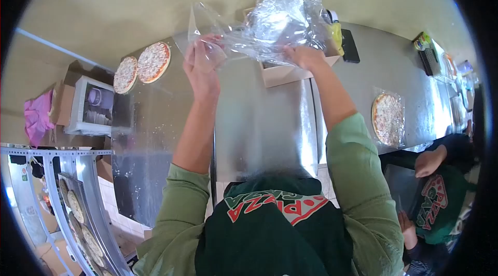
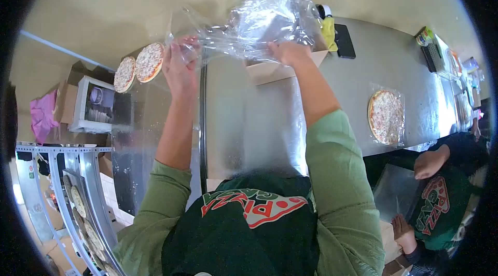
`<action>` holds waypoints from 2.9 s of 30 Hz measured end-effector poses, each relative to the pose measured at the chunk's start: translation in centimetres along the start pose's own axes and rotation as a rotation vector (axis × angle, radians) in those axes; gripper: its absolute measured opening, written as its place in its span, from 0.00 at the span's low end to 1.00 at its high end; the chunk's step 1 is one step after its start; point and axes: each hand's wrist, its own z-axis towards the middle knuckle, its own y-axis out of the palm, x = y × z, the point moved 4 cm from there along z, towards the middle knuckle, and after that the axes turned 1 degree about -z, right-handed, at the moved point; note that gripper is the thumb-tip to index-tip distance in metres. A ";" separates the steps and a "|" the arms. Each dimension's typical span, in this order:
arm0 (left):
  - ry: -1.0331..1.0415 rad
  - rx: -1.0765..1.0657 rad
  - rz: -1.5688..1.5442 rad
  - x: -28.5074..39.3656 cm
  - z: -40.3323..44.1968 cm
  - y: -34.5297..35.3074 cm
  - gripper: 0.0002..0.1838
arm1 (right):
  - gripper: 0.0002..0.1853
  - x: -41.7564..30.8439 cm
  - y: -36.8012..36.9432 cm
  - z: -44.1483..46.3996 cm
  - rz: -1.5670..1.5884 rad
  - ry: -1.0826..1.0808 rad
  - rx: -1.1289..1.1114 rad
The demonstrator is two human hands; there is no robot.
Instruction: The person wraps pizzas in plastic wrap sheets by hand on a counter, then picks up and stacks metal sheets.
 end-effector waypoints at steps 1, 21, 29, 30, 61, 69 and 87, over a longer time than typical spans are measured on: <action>-0.001 0.029 0.038 0.0 -0.6 -0.9 0.15 | 0.33 -0.1 0.0 0.3 0.005 -0.009 0.038; -0.411 0.260 -0.124 6.1 -9.9 -10.0 0.15 | 0.34 -8.4 -1.6 -20.1 0.193 -1.057 0.804; -0.491 -0.018 0.116 2.8 -15.7 -1.2 0.17 | 0.22 -5.8 8.6 -19.9 1.673 -0.536 -0.692; -0.442 -0.145 0.448 1.2 -16.4 -1.2 0.14 | 0.22 -5.6 9.2 -20.3 1.726 -0.513 -0.692; -1.033 0.217 -0.349 -3.5 -15.5 -13.7 0.22 | 0.13 12.8 14.5 -13.6 1.922 0.301 0.412; -0.978 0.109 0.623 -11.9 -18.4 -16.8 0.12 | 0.14 24.9 17.5 -14.9 0.528 0.418 0.544; -0.204 -0.993 1.777 -15.4 -19.9 -0.8 0.64 | 0.10 32.6 11.8 -19.5 0.179 0.510 0.800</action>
